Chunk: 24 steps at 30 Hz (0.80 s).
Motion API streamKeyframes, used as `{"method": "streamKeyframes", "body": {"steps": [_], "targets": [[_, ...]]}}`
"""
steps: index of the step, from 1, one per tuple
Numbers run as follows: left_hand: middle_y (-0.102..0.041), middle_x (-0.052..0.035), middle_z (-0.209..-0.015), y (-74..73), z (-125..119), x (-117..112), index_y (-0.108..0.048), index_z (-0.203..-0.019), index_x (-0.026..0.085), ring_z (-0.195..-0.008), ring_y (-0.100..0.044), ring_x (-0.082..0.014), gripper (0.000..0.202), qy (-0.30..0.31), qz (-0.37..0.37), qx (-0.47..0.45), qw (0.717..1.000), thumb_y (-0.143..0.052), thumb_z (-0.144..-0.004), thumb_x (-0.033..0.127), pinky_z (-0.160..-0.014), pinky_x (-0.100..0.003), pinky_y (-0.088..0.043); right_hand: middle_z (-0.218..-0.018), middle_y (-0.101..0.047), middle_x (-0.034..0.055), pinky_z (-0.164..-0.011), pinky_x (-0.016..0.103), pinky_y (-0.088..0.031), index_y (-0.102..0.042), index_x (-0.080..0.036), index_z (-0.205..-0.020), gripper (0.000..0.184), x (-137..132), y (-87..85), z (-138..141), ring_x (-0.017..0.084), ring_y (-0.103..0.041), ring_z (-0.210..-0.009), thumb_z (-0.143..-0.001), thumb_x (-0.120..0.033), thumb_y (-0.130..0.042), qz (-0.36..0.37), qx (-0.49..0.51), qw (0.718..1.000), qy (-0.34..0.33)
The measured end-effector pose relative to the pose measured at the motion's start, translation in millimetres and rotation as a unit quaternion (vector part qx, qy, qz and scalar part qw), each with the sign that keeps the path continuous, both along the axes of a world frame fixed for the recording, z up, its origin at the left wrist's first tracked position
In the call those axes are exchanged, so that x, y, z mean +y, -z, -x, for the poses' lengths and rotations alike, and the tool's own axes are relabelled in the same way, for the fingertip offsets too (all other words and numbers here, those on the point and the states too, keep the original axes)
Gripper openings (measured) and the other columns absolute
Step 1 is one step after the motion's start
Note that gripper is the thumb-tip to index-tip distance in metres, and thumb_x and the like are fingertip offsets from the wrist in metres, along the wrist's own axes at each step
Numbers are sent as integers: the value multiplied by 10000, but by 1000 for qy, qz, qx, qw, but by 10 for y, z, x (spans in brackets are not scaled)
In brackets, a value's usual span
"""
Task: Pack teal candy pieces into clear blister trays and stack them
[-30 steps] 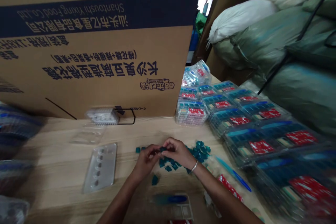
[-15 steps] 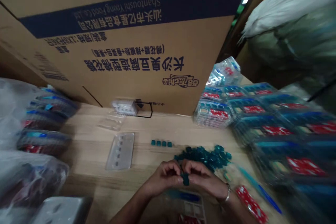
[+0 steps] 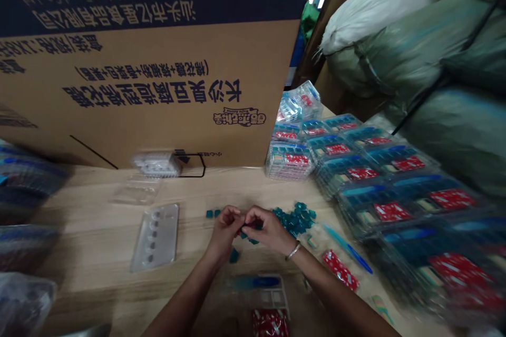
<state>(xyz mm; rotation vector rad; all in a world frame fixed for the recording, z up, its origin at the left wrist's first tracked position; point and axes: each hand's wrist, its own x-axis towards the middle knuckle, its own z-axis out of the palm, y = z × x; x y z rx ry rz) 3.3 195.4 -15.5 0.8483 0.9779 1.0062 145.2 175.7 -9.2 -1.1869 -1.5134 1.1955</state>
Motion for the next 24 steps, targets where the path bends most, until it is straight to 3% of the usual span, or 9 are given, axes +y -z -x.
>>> {"method": "streamKeyframes", "body": {"steps": [7, 11, 12, 14, 16, 17, 20, 24], "targets": [[-460, 81, -535, 61, -7, 74, -561, -821, 176, -452, -396, -54, 389, 37, -40, 25, 998, -737, -587, 431, -458, -183, -301, -635, -530, -47, -553, 184, -401, -510, -176, -690, 43, 104, -30, -19, 76, -480, -580, -686, -156, -548, -32, -52, 998, -9], [-519, 42, -567, 103, 105, 127, -595, -894, 179, -536, -482, -112, 287, 52, -120, 157, 979, -638, -698, 384, -546, -235, -384, -652, -534, -35, -569, 188, -407, -527, -173, -688, 65, 127, 30, -64, 86, -498, -595, -708, -111, -533, -83, -121, 989, 2], [-562, 17, -613, 106, 143, 151, -603, -912, 186, -596, -516, -138, 248, 41, -164, 227, 959, -614, -724, 347, -589, -259, -402, -675, -540, -26, -586, 195, -413, -537, -172, -705, 72, 165, 52, -90, 93, -510, -615, -718, -102, -534, -103, -154, 983, -2], [-627, -29, -733, 104, 221, 213, -630, -880, 204, -749, -551, -189, 148, 21, -260, 386, 885, -587, -749, 261, -690, -309, -409, -736, -560, -2, -645, 218, -427, -563, -172, -743, 89, 277, 96, -149, 113, -535, -682, -743, -86, -540, -149, -233, 960, -27], [-650, -48, -810, 110, 288, 280, -651, -801, 212, -835, -548, -214, 94, 40, -320, 503, 802, -564, -767, 205, -747, -336, -390, -784, -582, 18, -695, 239, -432, -587, -173, -768, 104, 402, 135, -193, 131, -550, -741, -771, -79, -544, -183, -295, 935, -75], [-653, -50, -816, 121, 314, 310, -654, -770, 211, -839, -548, -215, 105, 63, -334, 532, 776, -551, -780, 199, -753, -339, -385, -792, -593, 24, -709, 244, -434, -597, -174, -776, 108, 457, 152, -203, 136, -555, -755, -786, -80, -544, -192, -309, 926, -99], [-654, -47, -809, 183, 363, 368, -655, -782, 207, -798, -553, -202, 147, 104, -355, 554, 746, -513, -818, 225, -733, -328, -385, -791, -616, 31, -725, 249, -438, -617, -173, -780, 111, 554, 200, -174, 142, -565, -770, -811, -94, -546, -207, -312, 916, -143], [-648, -46, -813, 265, 408, 356, -646, -791, 218, -817, -559, -217, 181, 87, -382, 561, 729, -477, -839, 261, -715, -336, -395, -772, -626, 31, -740, 260, -445, -627, -177, -760, 99, 518, 265, -18, 156, -571, -790, -802, -114, -563, -207, -347, 906, -128]]}}
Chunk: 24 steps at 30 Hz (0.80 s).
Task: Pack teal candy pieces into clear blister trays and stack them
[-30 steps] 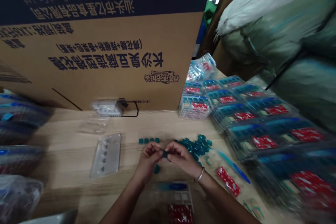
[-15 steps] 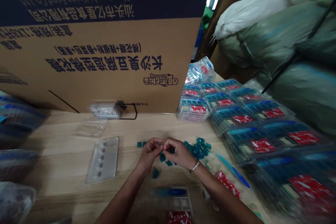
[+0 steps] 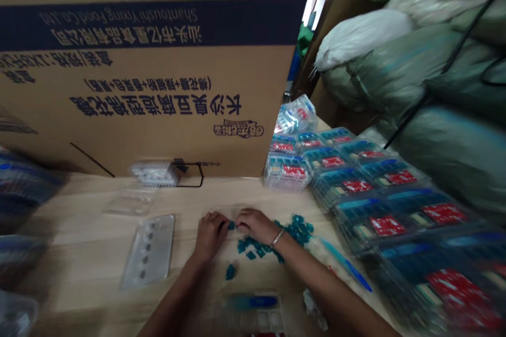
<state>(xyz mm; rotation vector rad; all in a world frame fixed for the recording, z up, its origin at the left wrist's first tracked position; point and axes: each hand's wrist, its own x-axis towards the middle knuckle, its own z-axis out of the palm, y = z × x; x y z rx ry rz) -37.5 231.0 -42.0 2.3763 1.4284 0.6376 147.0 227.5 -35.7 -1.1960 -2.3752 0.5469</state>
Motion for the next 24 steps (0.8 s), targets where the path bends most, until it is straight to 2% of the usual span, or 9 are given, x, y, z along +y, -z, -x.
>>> {"method": "streamKeyframes", "body": {"steps": [5, 8, 10, 13, 15, 18, 19, 21, 24], "targets": [[-667, -10, -787, 117, 32, 16, -637, -734, 307, -778, -606, -239, 163, -11, -35, -47, 998, -491, -806, 318, -687, -371, -455, -830, -649, 21, -755, 271, -471, -613, -211, -750, 85, -116, 27, 133, 178, -587, -834, -772, -151, -556, -33, -70, 995, 58], [-680, 8, -770, 120, 10, 70, -631, -718, 338, -765, -625, -254, 149, -11, -58, -58, 997, -498, -784, 359, -677, -388, -479, -953, -640, -5, -801, 279, -478, -598, -271, -849, 118, -380, -167, -25, 176, -579, -894, -757, -206, -560, -66, -5, 992, 105], [-686, -3, -767, 44, 11, 35, -636, -726, 315, -761, -630, -253, 181, -19, -70, -42, 997, -472, -788, 359, -684, -382, -484, -980, -630, 15, -811, 285, -473, -599, -261, -890, 162, -779, -360, -240, 178, -576, -912, -766, -178, -536, -77, 58, 981, 167], [-695, -50, -804, -99, 30, -90, -651, -788, 241, -782, -624, -251, 256, -43, -79, 6, 996, -417, -811, 344, -714, -364, -470, -832, -621, 46, -729, 292, -469, -602, -218, -829, 173, -1604, -545, -657, 182, -580, -819, -828, -149, -443, -66, 78, 957, 271], [-689, -105, -895, -152, 16, -173, -648, -883, 183, -843, -603, -273, 319, -50, -66, 28, 996, -379, -839, 348, -761, -391, -443, -799, -609, 55, -693, 292, -459, -598, -206, -823, 179, -2180, -529, -910, 186, -582, -778, -856, -179, -424, -42, 64, 934, 349], [-665, -150, -997, -179, -104, -357, -632, -984, 137, -950, -552, -320, 349, -75, -136, 51, 987, -417, -841, 371, -824, -454, -394, -794, -610, 52, -644, 268, -450, -600, -204, -844, 171, -2914, -351, -1124, 174, -593, -714, -868, -230, -432, 2, 57, 889, 455], [-662, -149, -1000, -190, -180, -457, -631, -988, 134, -952, -546, -316, 343, -54, -155, 47, 985, -431, -841, 372, -830, -456, -389, -793, -613, 51, -633, 261, -448, -601, -202, -844, 178, -3089, -279, -1152, 169, -595, -695, -870, -240, -429, 11, 57, 874, 483], [-662, -129, -988, -224, -389, -709, -636, -971, 144, -935, -547, -283, 310, 46, -160, 29, 986, -437, -851, 349, -835, -427, -394, -797, -620, 52, -633, 255, -449, -606, -194, -848, 201, -3296, -154, -1170, 164, -598, -682, -874, -252, -415, 12, 56, 853, 518], [-628, -107, -1111, -273, -792, -1108, -605, -1061, 165, -1038, -516, -255, 290, 234, -116, 33, 965, -447, -852, 291, -894, -401, -383, -814, -624, 48, -654, 247, -454, -621, -187, -866, 219, -3257, -89, -1157, 154, -601, -692, -872, -242, -409, -7, 51, 851, 523]]}}
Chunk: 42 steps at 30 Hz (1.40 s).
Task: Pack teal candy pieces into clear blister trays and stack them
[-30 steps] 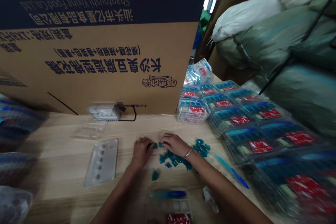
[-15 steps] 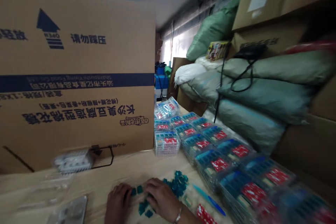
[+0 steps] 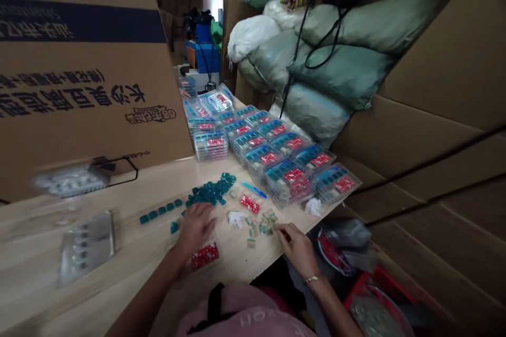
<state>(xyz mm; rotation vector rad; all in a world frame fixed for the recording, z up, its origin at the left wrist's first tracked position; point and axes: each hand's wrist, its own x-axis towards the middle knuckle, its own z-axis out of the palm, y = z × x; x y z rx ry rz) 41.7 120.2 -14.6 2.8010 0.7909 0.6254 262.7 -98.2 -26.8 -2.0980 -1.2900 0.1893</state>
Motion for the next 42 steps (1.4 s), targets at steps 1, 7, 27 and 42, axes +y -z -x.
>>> {"method": "streamKeyframes", "body": {"steps": [1, 7, 27, 42], "targets": [[-588, -107, -1197, -10, -130, -105, -572, -1126, 171, -1107, -483, -264, 324, 40, 12, 21, 999, -468, -842, 288, -930, -418, -361, -820, -622, 45, -660, 242, -454, -627, -188, -877, 222, 84, -17, 7, 150, -601, -703, -871, -232, -409, -1, -10, 1000, -7], [-573, -121, -1211, -27, -469, -326, -559, -1130, 179, -1200, -413, -320, 356, 78, 86, 113, 987, -513, -826, 358, -972, -512, -300, -966, -623, 68, -787, 237, -432, -640, -192, -901, 211, 792, -268, 53, 165, -584, -923, -882, -227, -432, 125, -142, 975, -117], [-619, -7, -762, -104, -489, -211, -595, -981, 180, -643, -596, -135, 434, -124, 601, -296, 732, -712, -579, 296, -594, -247, -459, -766, -606, 47, -652, 283, -406, -567, -172, -771, 122, 662, -173, 216, 175, -567, -730, -836, -124, -475, -11, -263, 937, -228], [-640, -11, -815, -257, 1144, -1226, -555, -1102, 203, -708, -613, -126, 527, -303, 468, -484, 675, -753, -617, 253, -670, -240, -508, -793, -583, 60, -583, 296, -441, -525, -197, -738, 177, 394, 216, 384, 182, -588, -647, -858, -232, -400, 123, -123, 945, -276]]}}
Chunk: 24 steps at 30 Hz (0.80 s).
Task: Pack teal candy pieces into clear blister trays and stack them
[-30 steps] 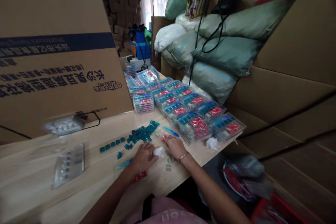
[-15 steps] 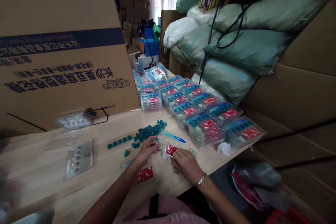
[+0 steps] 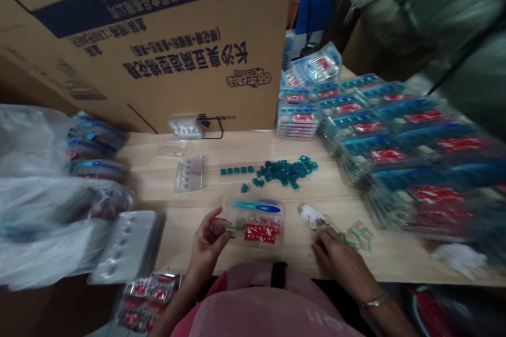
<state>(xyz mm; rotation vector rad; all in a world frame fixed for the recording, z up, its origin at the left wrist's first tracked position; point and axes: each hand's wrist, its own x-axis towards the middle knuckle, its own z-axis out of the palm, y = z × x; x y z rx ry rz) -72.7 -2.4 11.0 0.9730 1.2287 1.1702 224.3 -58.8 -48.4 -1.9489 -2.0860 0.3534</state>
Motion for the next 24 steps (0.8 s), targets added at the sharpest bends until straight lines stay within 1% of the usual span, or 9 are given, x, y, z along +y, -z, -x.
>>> {"method": "streamKeyframes", "body": {"steps": [3, 6, 8, 11, 13, 16, 19, 21, 24], "targets": [[-634, -20, -847, 89, 27, -156, -550, -1127, 209, -750, -618, -143, 524, -29, -18, 12, 999, -737, -644, 290, -711, -259, -513, -752, -573, 58, -579, 298, -436, -489, -201, -704, 151, 46, -47, 8, 181, -570, -634, -831, -228, -411, 43, 43, 998, -14], [-634, -34, -886, 100, 16, -235, -550, -1140, 211, -787, -618, -158, 511, -38, -32, 37, 998, -720, -670, 317, -742, -270, -507, -702, -570, 39, -572, 288, -434, -494, -206, -711, 119, 69, -86, 16, 173, -549, -616, -812, -232, -437, 68, 99, 992, -30], [-629, -38, -910, 71, 2, -260, -550, -1145, 214, -812, -616, -164, 500, -34, -33, 45, 998, -711, -684, 322, -757, -272, -503, -710, -575, 39, -584, 285, -440, -512, -206, -727, 131, 66, -89, 21, 172, -546, -633, -824, -230, -427, 62, 127, 989, -38], [-618, -38, -926, 39, -34, -269, -553, -1136, 218, -862, -611, -167, 480, -25, -22, 29, 999, -705, -692, 318, -773, -260, -494, -766, -583, 51, -612, 283, -454, -530, -207, -743, 169, 39, -98, 23, 172, -553, -680, -850, -216, -399, 46, 147, 987, -50], [-603, -22, -900, 51, -74, -250, -551, -1121, 223, -848, -614, -158, 473, -26, -6, 5, 1000, -706, -686, 321, -768, -254, -491, -766, -574, 51, -607, 277, -455, -525, -207, -728, 193, 25, -160, 39, 168, -551, -674, -861, -206, -386, 43, 146, 987, -54], [-577, 4, -852, 92, -139, -172, -549, -1077, 221, -772, -627, -154, 497, -10, 46, -32, 998, -731, -632, 347, -712, -266, -500, -730, -554, 33, -583, 256, -446, -516, -206, -736, 201, 58, -398, 145, 155, -544, -642, -880, -202, -376, 34, 159, 985, -61], [-589, -2, -869, 92, -157, -38, -526, -1046, 208, -753, -635, -162, 538, -3, 100, -67, 993, -747, -584, 375, -664, -271, -506, -784, -567, 35, -639, 239, -454, -567, -208, -838, 207, 189, -734, 365, 149, -565, -725, -902, -189, -371, 2, 190, 975, -118], [-604, 1, -870, 54, -121, 65, -496, -1043, 209, -757, -642, -162, 572, -28, 114, -90, 989, -757, -560, 372, -669, -271, -507, -845, -576, 45, -680, 237, -457, -594, -207, -910, 240, 311, -916, 521, 144, -574, -776, -904, -155, -360, -41, 191, 969, -154], [-609, 28, -810, -10, -35, 176, -460, -1034, 220, -755, -657, -172, 597, -64, 110, -99, 987, -769, -540, 354, -682, -277, -507, -839, -597, 41, -686, 237, -456, -611, -199, -934, 219, 483, -1062, 705, 140, -577, -762, -901, -150, -399, -100, 183, 968, -138]]}}
